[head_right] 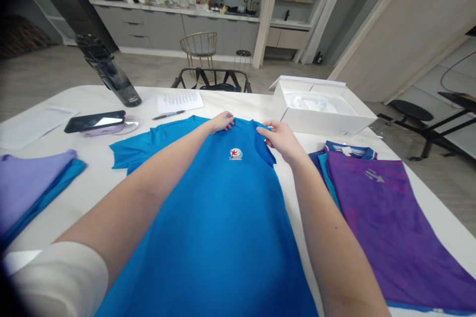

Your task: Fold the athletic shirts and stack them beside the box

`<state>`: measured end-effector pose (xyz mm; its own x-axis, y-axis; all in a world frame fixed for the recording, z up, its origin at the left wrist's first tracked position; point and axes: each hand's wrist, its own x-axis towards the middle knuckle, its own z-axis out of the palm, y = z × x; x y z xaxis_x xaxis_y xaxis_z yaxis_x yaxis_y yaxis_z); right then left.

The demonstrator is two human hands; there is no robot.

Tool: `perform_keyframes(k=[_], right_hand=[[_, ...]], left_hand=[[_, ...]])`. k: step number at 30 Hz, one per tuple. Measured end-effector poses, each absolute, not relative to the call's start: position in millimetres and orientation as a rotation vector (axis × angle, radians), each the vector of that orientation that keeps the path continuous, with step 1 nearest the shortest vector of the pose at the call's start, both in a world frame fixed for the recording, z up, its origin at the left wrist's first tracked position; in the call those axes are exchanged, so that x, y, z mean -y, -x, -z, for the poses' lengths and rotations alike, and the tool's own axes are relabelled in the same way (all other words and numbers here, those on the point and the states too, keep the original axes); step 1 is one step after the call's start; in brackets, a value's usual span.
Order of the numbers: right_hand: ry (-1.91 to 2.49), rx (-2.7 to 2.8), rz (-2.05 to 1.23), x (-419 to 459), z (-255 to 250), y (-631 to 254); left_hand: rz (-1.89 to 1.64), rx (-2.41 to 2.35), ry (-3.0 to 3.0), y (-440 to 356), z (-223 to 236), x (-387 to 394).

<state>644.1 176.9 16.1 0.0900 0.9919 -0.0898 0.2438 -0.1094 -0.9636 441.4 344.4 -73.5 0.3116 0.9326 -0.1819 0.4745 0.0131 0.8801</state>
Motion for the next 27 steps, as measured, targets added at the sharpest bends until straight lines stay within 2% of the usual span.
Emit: perform_keyframes(k=[6, 11, 13, 15, 17, 22, 27], right_hand=[[1.433, 1.487, -1.078, -192, -27, -553], [1.367, 1.706, -1.096, -220, 1, -504], [1.458, 1.791, -0.916, -238, 18, -513], [1.638, 1.855, -0.511, -258, 34, -536], [1.800, 1.953, -0.267, -278, 49, -564], [1.984, 2.157, -0.192, -310, 78, -604], [1.838, 2.228, -0.204, -318, 86, -603]], left_hand=[[-0.811, -1.032, -1.086, -399, 55, -299], [-0.639, -0.856, -0.680, -361, 53, -262], [-0.630, -0.877, -0.618, -353, 57, -250], [-0.645, -0.911, -0.632, -348, 61, -239], [-0.670, -0.979, -0.727, -347, 65, -231], [-0.727, -1.436, -1.140, -343, 76, -225], [-0.849, -1.368, -1.363, -337, 79, -221]])
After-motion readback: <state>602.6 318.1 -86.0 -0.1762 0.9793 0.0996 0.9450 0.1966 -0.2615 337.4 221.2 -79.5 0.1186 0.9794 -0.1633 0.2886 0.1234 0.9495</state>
